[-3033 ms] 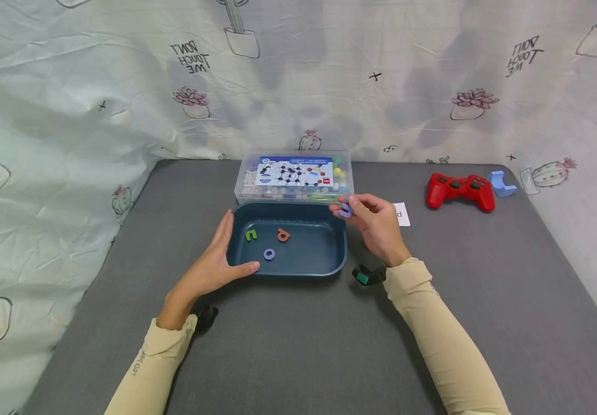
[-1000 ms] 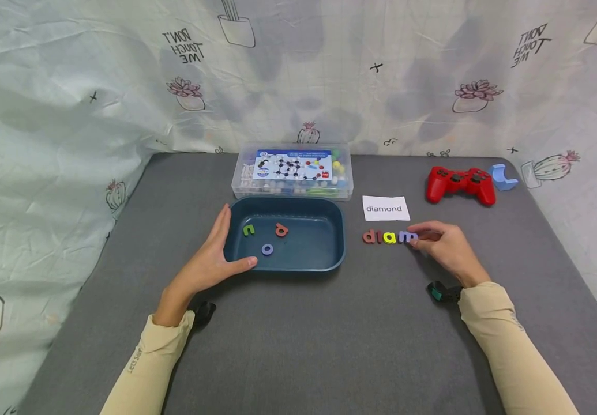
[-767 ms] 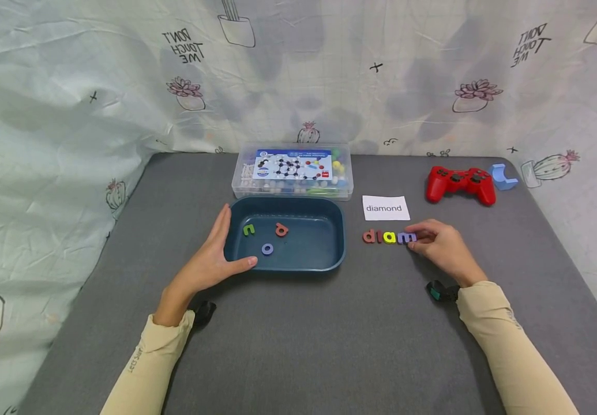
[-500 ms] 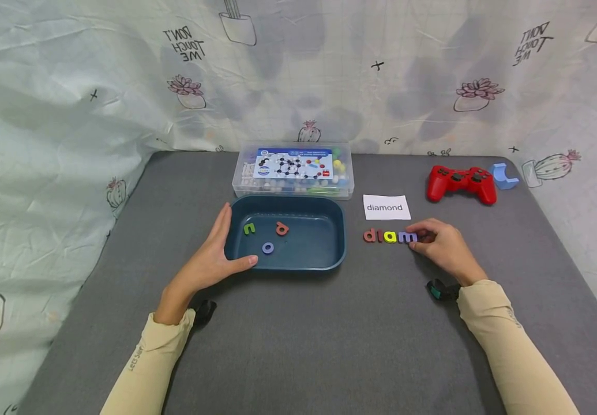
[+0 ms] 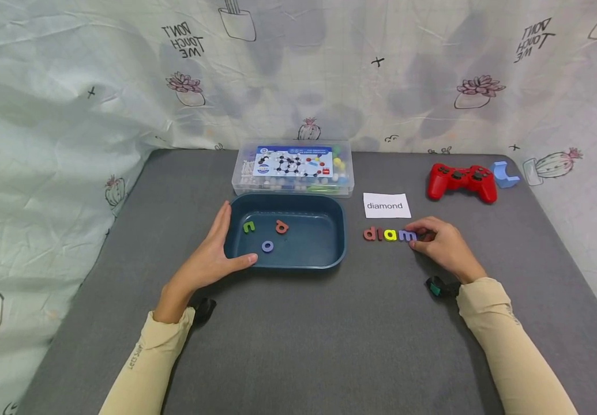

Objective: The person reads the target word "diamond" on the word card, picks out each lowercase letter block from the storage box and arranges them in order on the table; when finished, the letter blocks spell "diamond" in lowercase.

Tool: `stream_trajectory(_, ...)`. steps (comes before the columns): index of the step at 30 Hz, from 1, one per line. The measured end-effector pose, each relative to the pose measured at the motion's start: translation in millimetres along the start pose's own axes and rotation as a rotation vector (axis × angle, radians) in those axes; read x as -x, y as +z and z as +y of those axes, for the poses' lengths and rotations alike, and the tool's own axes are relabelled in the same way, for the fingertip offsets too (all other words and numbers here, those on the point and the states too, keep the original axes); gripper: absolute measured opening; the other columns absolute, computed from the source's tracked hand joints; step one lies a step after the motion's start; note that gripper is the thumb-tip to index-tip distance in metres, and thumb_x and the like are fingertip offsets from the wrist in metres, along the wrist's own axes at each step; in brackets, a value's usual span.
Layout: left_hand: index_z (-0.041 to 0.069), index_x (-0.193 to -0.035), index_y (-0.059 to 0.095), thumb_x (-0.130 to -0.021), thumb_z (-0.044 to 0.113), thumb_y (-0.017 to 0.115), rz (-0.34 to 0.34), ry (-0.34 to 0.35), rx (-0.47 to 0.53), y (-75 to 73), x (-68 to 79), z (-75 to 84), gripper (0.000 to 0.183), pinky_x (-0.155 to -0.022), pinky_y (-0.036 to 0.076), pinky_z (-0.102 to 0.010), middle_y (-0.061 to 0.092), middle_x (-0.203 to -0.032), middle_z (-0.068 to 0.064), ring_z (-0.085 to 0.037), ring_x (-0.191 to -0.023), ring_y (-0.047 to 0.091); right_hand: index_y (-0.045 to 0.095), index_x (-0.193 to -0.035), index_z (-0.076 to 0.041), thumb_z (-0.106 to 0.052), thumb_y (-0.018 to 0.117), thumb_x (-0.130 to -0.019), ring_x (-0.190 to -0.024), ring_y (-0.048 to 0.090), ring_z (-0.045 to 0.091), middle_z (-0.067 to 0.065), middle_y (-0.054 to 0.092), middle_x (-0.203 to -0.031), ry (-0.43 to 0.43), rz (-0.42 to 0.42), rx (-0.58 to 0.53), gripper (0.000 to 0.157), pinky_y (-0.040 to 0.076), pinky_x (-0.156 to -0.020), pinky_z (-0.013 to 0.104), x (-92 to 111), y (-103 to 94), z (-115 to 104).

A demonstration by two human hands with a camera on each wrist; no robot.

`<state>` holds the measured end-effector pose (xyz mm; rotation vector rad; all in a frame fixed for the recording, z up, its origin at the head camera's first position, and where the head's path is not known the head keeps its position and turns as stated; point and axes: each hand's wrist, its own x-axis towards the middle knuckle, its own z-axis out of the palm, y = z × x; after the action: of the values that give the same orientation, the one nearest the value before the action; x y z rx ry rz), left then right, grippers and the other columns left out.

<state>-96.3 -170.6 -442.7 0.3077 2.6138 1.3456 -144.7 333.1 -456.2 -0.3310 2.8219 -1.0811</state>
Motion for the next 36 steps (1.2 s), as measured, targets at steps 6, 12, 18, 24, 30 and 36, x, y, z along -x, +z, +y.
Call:
stream_trajectory(6,0.022,-0.171,-0.014,-0.087,0.062,0.081,0.003,0.003,-0.001,0.4,-0.3,-0.9,0.133,-0.122,0.013,-0.071,-0.02,-0.177,0.007,-0.031,-0.163,-0.003,0.074,-0.128,-0.001,-0.003,0.079,-0.096,-0.09,0.056,0.02,0.016,0.065,-0.12,-0.023,0.009,0.01,0.033,0.046,-0.07,0.023,0,0.4,2)
stream_trajectory(12,0.021,-0.171,-0.014,-0.088,0.062,0.081,0.004,0.007,0.0,0.7,0.3,-1.0,0.133,-0.122,0.013,-0.071,-0.02,-0.176,0.007,-0.031,-0.163,-0.004,0.073,-0.13,-0.001,-0.003,0.078,-0.097,-0.089,0.056,0.019,0.016,0.064,-0.12,-0.039,0.012,0.012,0.033,0.046,-0.069,0.023,0,-0.7,3)
stream_trajectory(18,0.02,-0.171,-0.014,-0.088,0.061,0.081,0.006,0.006,-0.003,0.8,0.4,-0.9,0.133,-0.122,0.013,-0.071,-0.021,-0.176,0.006,-0.031,-0.163,-0.004,0.07,-0.135,-0.002,-0.007,0.077,-0.099,-0.092,0.055,0.023,0.016,0.063,-0.122,-0.017,-0.025,-0.001,0.037,0.046,-0.07,0.025,-1,-2.0,3)
stream_trajectory(24,0.019,-0.171,-0.013,-0.088,0.06,0.081,0.005,0.003,-0.012,1.8,-0.9,-1.5,0.132,-0.123,0.014,-0.071,-0.02,-0.177,0.006,-0.031,-0.163,-0.003,0.061,-0.147,-0.002,-0.016,0.071,-0.105,-0.106,0.057,0.019,0.021,0.061,-0.137,0.037,-0.034,-0.091,0.046,0.05,-0.079,0.019,2,-4.8,1)
stream_trajectory(30,0.018,-0.171,-0.013,-0.087,0.061,0.081,0.007,0.002,-0.009,2.5,-0.4,-1.7,0.134,-0.123,0.013,-0.07,-0.021,-0.176,0.006,-0.03,-0.163,-0.004,0.046,-0.161,-0.007,-0.023,0.065,-0.109,-0.124,0.056,0.006,0.02,0.049,-0.157,0.022,0.098,-0.27,0.057,0.046,-0.089,0.01,-1,-6.5,-10)
stream_trajectory(36,0.019,-0.171,-0.013,-0.086,0.064,0.081,0.013,0.013,-0.002,2.9,-0.2,-4.0,0.134,-0.123,0.014,-0.071,-0.02,-0.177,0.005,-0.03,-0.163,-0.004,0.043,-0.165,-0.016,-0.014,0.062,-0.11,-0.147,0.043,0.024,0.01,0.037,-0.166,-0.047,0.197,-0.685,0.058,0.044,-0.106,0.017,-9,-8.0,-40)
